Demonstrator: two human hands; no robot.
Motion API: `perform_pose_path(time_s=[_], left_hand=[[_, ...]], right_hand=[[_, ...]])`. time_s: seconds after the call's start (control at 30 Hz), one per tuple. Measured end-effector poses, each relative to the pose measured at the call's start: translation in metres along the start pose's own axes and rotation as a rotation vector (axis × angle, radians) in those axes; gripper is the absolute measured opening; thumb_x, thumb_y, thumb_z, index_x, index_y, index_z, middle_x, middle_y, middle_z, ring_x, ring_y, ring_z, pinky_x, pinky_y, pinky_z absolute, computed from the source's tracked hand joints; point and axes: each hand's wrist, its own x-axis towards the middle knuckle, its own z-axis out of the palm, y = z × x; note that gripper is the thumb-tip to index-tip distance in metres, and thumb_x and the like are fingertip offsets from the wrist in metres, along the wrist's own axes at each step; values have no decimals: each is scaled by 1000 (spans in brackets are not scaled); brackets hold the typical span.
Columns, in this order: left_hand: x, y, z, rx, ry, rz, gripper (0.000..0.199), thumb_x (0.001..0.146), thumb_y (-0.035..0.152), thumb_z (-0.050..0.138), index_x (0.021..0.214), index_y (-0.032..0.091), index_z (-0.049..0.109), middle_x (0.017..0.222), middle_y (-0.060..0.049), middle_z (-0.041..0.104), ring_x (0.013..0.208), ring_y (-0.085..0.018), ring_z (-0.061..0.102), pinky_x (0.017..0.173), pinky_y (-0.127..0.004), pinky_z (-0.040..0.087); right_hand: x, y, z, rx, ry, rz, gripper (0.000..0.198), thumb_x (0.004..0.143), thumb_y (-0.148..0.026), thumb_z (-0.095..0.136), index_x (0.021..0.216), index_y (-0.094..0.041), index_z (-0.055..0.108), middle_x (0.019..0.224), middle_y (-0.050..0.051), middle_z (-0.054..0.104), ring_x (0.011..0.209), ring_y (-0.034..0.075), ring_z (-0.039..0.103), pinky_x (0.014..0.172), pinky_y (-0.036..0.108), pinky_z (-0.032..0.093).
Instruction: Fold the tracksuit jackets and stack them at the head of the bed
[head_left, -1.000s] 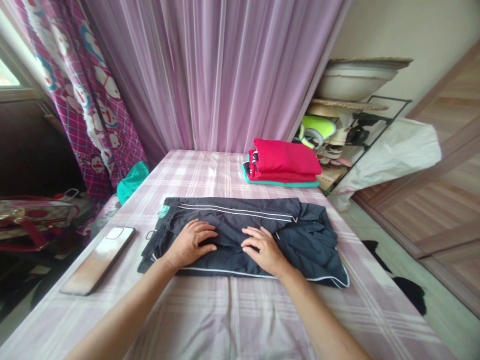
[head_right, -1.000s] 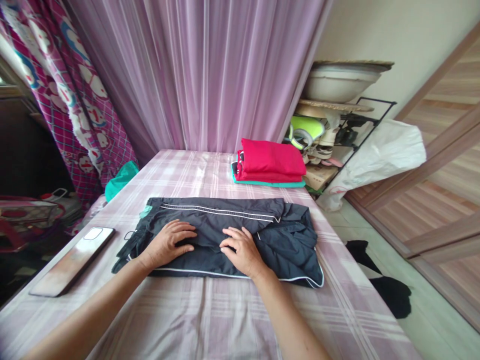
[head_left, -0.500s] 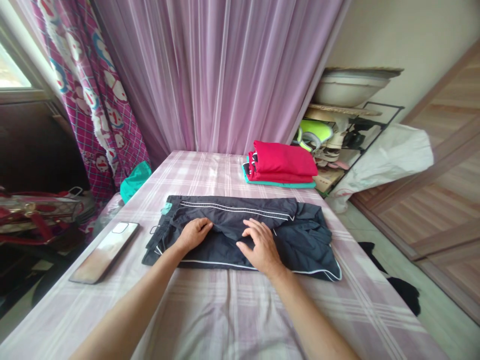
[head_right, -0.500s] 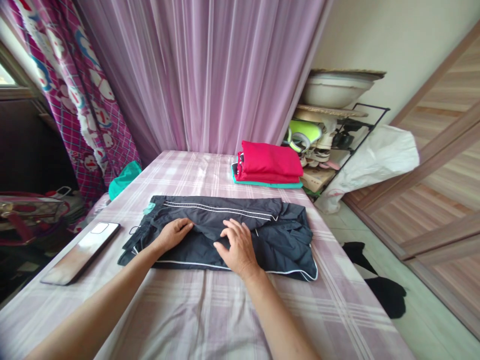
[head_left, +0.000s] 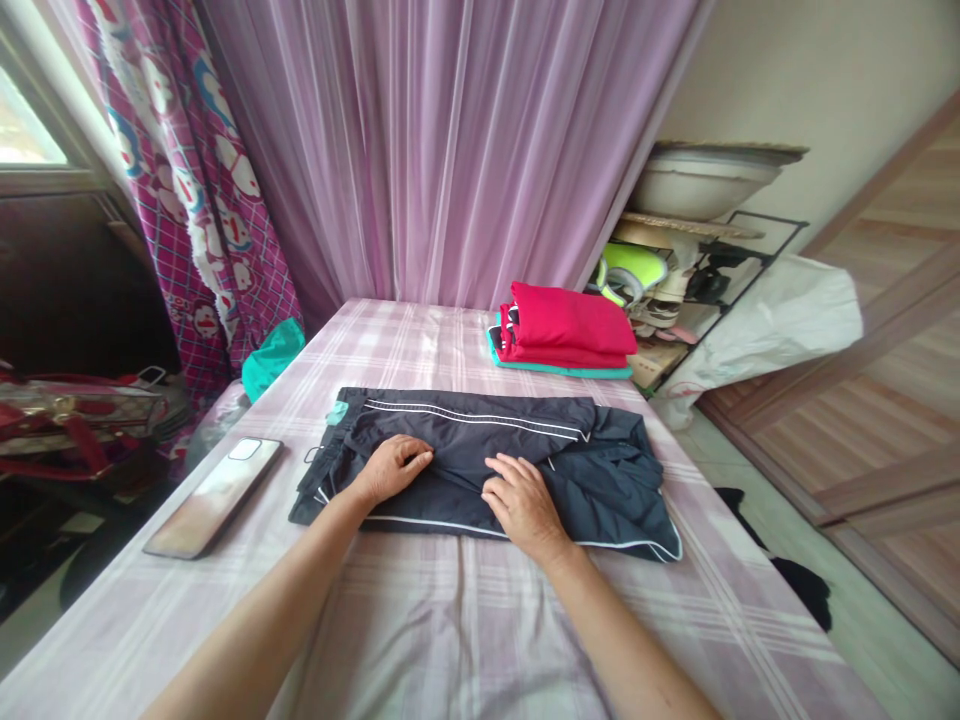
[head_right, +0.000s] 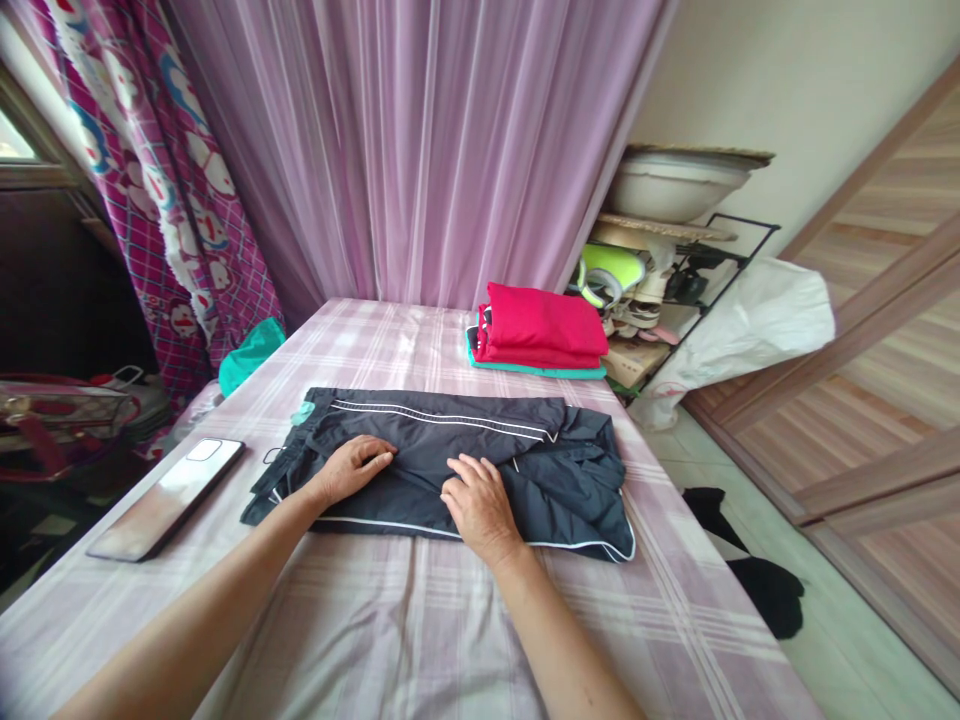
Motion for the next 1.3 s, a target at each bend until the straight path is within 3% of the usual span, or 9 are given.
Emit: perform_pose_path(time_s=[0.13,0.23,0.37,0.47,0.6,0.87,1.0,1.13,1.3], left_hand=[[-1,7,-9,111,-50,38,43,95,46,41,75,23,71,96,-5,76,96,-20,67,96,-34,48],[6,16,-10,233,-34,9,42,96,43,39,84,21,73,96,-7,76,95,-21,67,97,-38,48],[22,24,3,379,45,-100,39,94,44,45,121,24,66,136,-9,61,130,-28,50,112,-52,33],[29,24,16,462,-34,-239,50,94,47,43,141,30,50,154,-8,41,145,-32,30,115,-63,18],[28,20,23,472,-102,-296,55,96,52,36,146,31,42,158,-7,33,147,-32,25,114,-68,14],[11,-12,-4,570,-18,-364,65,94,59,34,148,22,41,156,-11,36,146,-33,27,117,-59,14],[3,-25,-17,627,30,-432,66,95,57,32,147,19,42,155,-13,38,144,-32,30,117,-58,17],[4,-28,-18,642,14,-459,67,94,57,30,147,17,42,155,-14,38,143,-32,32,115,-58,20],[5,-29,-17,667,10,-441,67,94,56,29,147,17,42,154,-15,38,143,-32,33,115,-58,20]], right_hand=[[2,1,-2,58,-5,19,18,93,-24,54,85,-24,70,126,7,66,122,24,55,109,49,33],[22,-9,-8,110,82,76,24,95,-28,48,102,-24,70,127,8,66,121,23,56,110,47,33],[68,-32,-4,107,125,157,46,98,-29,36,141,-20,50,146,12,50,135,25,43,114,46,29],[91,-37,10,32,-27,239,54,99,-36,34,150,-19,38,156,12,36,144,27,28,117,52,18],[88,-13,27,-44,-263,357,61,98,-50,32,150,-19,37,159,12,28,148,28,19,118,57,9],[48,61,13,-173,-266,611,63,98,-49,25,153,-18,32,160,11,27,147,27,22,118,55,13],[38,79,8,-224,-255,613,63,98,-48,26,151,-15,36,159,13,29,146,28,24,118,51,16],[53,63,3,-188,-193,629,62,97,-48,30,147,-14,42,154,17,37,143,31,30,114,54,21],[98,16,10,-94,-68,333,56,98,-45,33,149,-22,39,157,12,34,145,26,27,116,53,15]])
